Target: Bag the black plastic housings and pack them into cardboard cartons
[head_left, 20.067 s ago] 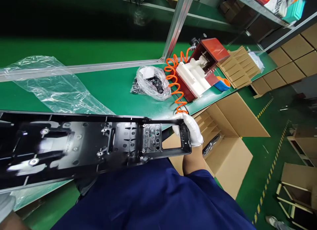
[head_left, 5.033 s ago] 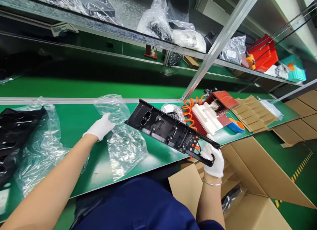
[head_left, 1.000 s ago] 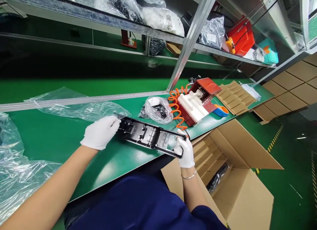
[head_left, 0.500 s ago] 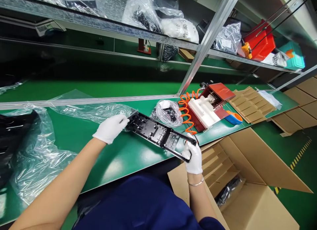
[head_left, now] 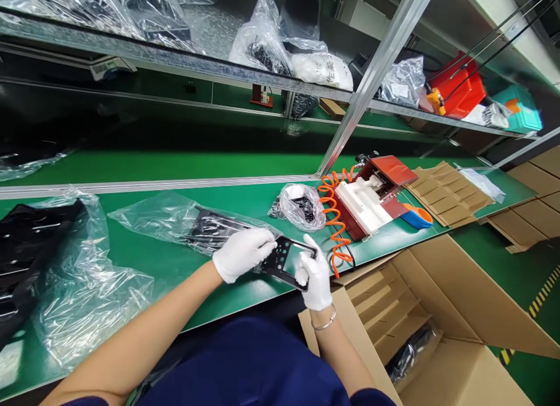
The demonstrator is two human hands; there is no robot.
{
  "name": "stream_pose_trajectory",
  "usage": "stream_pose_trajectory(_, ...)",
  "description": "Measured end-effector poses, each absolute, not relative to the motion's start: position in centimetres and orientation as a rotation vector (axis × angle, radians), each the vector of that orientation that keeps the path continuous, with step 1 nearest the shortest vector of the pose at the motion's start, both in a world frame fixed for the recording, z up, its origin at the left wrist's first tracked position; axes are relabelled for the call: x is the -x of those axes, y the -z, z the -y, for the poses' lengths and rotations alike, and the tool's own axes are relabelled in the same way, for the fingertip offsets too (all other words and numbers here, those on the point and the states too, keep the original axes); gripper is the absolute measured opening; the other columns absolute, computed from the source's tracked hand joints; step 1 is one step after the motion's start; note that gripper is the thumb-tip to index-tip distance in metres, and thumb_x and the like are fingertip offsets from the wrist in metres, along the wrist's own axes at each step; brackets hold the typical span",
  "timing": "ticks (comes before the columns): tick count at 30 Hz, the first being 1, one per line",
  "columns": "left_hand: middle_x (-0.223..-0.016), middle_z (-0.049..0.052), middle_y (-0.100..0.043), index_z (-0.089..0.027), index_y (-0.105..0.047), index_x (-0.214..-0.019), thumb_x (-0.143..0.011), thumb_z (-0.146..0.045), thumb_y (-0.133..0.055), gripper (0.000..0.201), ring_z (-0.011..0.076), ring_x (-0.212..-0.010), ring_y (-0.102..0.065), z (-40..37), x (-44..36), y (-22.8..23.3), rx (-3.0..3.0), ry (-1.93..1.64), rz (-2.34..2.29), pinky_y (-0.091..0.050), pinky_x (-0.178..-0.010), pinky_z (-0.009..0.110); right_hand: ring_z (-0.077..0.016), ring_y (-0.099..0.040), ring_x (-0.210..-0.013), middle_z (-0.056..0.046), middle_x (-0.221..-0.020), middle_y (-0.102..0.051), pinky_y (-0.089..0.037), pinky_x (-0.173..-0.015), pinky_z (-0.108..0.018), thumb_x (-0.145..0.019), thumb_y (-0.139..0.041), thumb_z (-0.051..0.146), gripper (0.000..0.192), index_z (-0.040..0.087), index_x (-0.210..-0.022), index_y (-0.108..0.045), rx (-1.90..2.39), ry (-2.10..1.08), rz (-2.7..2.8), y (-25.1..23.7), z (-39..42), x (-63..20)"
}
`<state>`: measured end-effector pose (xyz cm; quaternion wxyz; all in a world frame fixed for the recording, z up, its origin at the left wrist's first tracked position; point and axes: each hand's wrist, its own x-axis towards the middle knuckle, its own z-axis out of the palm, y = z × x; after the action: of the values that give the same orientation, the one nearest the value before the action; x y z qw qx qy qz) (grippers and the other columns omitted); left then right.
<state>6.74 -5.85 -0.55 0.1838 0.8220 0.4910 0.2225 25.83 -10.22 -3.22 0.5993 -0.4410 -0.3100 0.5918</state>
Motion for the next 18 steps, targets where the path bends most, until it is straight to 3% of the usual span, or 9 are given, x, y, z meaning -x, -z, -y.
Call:
stream_pose_trajectory(4, -0.076, 0.002, -0.066, -0.021, -0.062, -0.075, -0.095, -0.028, -0.047, 0.026, 0.0170, -0.072, -0.060, 7.4, -8.2, 0.8, -2.418, -0.561, -1.317, -0.040, -0.067, 0.030, -0.0029, -0.025, -0.039, 0.014, -0.056, -0.041, -0.024, -0.037, -0.016, -0.070, -0.076, 0.034, 0.070, 0.021, -0.133, -0.050, 1.013, -1.390, 0.642, 3.5, 9.4, -24.3)
stream_pose_trajectory(9, -0.078, 0.002, -0.067, -0.020, -0.061, -0.075, -0.096, -0.027, -0.044, 0.027, 0.0174, -0.075, -0.062, 8.1, -8.8, 1.9, -2.360, -0.555, -1.327, -0.043, -0.069, 0.030, -0.0044, -0.028, -0.042, 0.014, -0.057, -0.041, -0.033, -0.043, -0.018, -0.069, -0.075, 0.036, 0.083, 0.023, -0.143, -0.040, 1.005, -1.347, 0.486, 4.6, 9.2, -21.9)
stream_pose_trajectory(11, -0.080, 0.003, -0.067, -0.020, -0.061, -0.077, -0.096, -0.027, -0.043, 0.027, 0.0176, -0.077, -0.062, 7.5, -8.7, 1.8, -2.257, -0.642, -1.394, -0.044, -0.070, 0.030, -0.0062, -0.033, -0.043, 0.013, -0.059, -0.043, -0.039, -0.045, -0.020, -0.069, -0.075, 0.038, 0.087, 0.024, -0.146, -0.037, 1.032, -1.345, 0.523, 5.2, 9.3, -21.0)
stream_pose_trajectory(14, -0.083, 0.004, -0.069, -0.020, -0.062, -0.078, -0.095, -0.027, -0.043, 0.026, 0.0180, -0.078, -0.064, 7.1, -8.9, 1.5, -2.192, -0.715, -1.397, -0.045, -0.071, 0.030, -0.0108, -0.052, -0.057, 0.006, -0.076, -0.058, -0.051, -0.057, -0.026, -0.065, -0.078, 0.038, 0.089, 0.026, -0.145, -0.040, 1.019, -1.313, 0.607, 6.2, 8.9, -20.4)
stream_pose_trajectory(16, -0.088, 0.005, -0.072, -0.020, -0.065, -0.082, -0.095, -0.027, -0.043, 0.026, 0.0192, -0.082, -0.065, 7.6, -9.2, 1.5, -2.259, -0.685, -1.326, -0.046, -0.074, 0.031, -0.0148, -0.061, -0.073, 0.001, -0.090, -0.065, -0.055, -0.069, -0.030, -0.063, -0.079, 0.039, 0.085, 0.027, -0.140, -0.045, 1.013, -1.287, 0.609, 7.0, 8.0, -20.3)
stream_pose_trajectory(18, -0.090, 0.007, -0.073, -0.020, -0.068, -0.086, -0.095, -0.027, -0.044, 0.026, 0.0214, -0.083, -0.067, 8.5, -9.6, 1.8, -2.360, -0.585, -1.279, -0.047, -0.074, 0.033, -0.0175, -0.063, -0.077, 0.000, -0.093, -0.067, -0.056, -0.073, -0.034, -0.065, -0.078, 0.046, 0.075, 0.027, -0.133, -0.051, 1.065, -1.302, 0.611, 7.9, 6.8, -20.4)
